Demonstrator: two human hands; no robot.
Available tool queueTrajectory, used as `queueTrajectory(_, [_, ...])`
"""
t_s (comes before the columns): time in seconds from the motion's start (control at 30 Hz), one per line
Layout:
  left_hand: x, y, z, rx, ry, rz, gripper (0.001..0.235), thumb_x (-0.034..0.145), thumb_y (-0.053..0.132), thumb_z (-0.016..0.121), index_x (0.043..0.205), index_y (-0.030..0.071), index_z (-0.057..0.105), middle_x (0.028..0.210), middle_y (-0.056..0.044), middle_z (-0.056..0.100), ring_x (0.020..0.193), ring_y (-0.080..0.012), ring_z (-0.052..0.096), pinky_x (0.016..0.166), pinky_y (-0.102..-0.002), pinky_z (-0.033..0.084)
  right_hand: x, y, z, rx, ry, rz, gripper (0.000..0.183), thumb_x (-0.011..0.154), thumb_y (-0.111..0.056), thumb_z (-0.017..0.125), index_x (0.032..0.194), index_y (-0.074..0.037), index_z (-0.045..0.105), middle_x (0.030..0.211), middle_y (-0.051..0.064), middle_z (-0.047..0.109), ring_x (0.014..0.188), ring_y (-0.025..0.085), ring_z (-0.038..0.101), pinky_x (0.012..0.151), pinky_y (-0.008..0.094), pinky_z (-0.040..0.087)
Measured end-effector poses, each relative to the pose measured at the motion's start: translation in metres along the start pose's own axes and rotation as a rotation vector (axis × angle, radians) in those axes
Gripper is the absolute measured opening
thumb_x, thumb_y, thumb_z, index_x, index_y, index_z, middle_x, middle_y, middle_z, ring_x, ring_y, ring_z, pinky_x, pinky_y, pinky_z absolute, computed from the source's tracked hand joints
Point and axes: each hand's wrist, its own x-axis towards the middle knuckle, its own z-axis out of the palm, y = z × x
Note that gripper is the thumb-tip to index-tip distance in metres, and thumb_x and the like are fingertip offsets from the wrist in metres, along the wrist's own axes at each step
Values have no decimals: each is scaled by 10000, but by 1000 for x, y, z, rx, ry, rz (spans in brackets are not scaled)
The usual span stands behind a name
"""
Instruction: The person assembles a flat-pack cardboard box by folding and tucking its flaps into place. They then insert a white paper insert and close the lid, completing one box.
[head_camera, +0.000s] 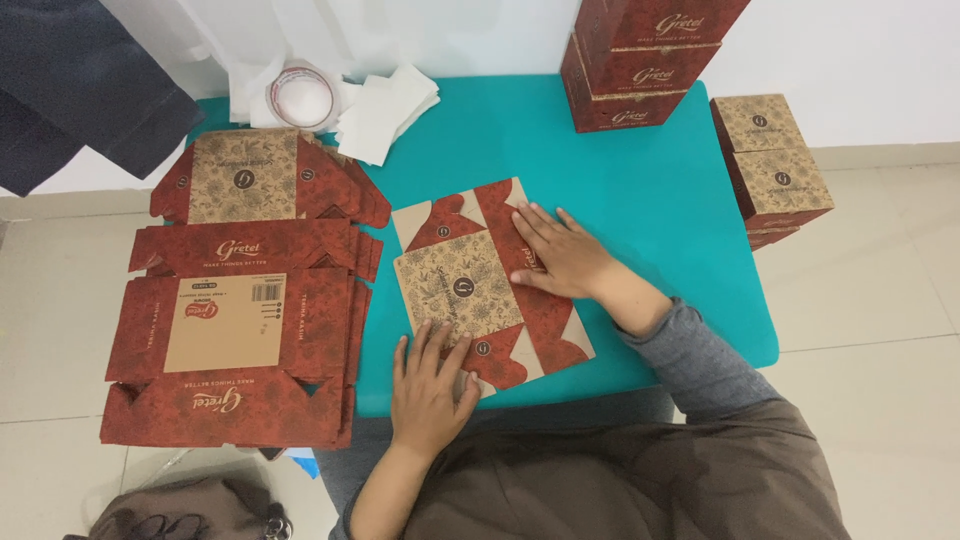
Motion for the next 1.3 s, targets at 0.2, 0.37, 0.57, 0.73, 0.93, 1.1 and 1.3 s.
queueTrajectory(0.2, [1,0,0,4,8,-12,416,815,310,518,1194,150,578,1282,-105,517,1271,-325,403,1048,-510,272,-60,-23,51,-430,246,-178,971,850,-738,334,1474,-41,75,1529,132,81,1405,230,96,1118,404,67])
queueTrajectory(0.37, [2,2,1,51,12,-50,570,790,335,509,1321,135,461,1362,-111,458,1306,-310,376,1065,-477,279,-109,-76,44,-241,287,-147,969,827,-737,332,1445,-7,176,1505,161,203,1403,270,176,1134,412,123])
queueTrajectory(0.57, [-5,-3,10,43,-11,-60,669,783,321,536,1392,100,371,1380,-203,375,1320,-404,303,1021,-537,295,-99,-115,32,4,163,23,756,874,-565,486,1451,-131,260,1440,177,305,1339,367,244,1074,519,184])
queueTrajectory(0.73, [-9,-5,14,-25,78,-69,739,754,213,559,1410,40,267,1433,-229,296,1338,-429,261,1023,-535,303,-84,-123,50,11,315,-67,697,862,-524,533,1425,-164,333,1387,163,370,1292,359,339,1038,510,279])
queueTrajectory(0.93, [-8,-4,14,-78,125,-62,765,726,154,549,1409,16,232,1459,-227,255,1346,-444,236,1013,-541,307,-83,-121,48,8,331,-109,619,852,-473,587,1332,-103,460,1227,191,534,1222,379,451,982,486,380])
queueTrajectory(1.1, [-12,-7,17,-139,216,-60,855,717,138,583,1433,24,129,1473,-251,179,1348,-476,195,1023,-560,299,-88,-114,52,-58,621,-126,171,863,-229,604,1004,-145,651,905,67,681,882,209,670,648,272,551])
queueTrajectory(1.3, [-14,-8,22,-133,239,-51,892,702,171,608,1444,46,128,1471,-242,195,1355,-460,198,1028,-557,280,-105,-63,26,382,1179,99,109,852,-77,617,745,-88,639,621,52,624,539,222,609,470,293,474])
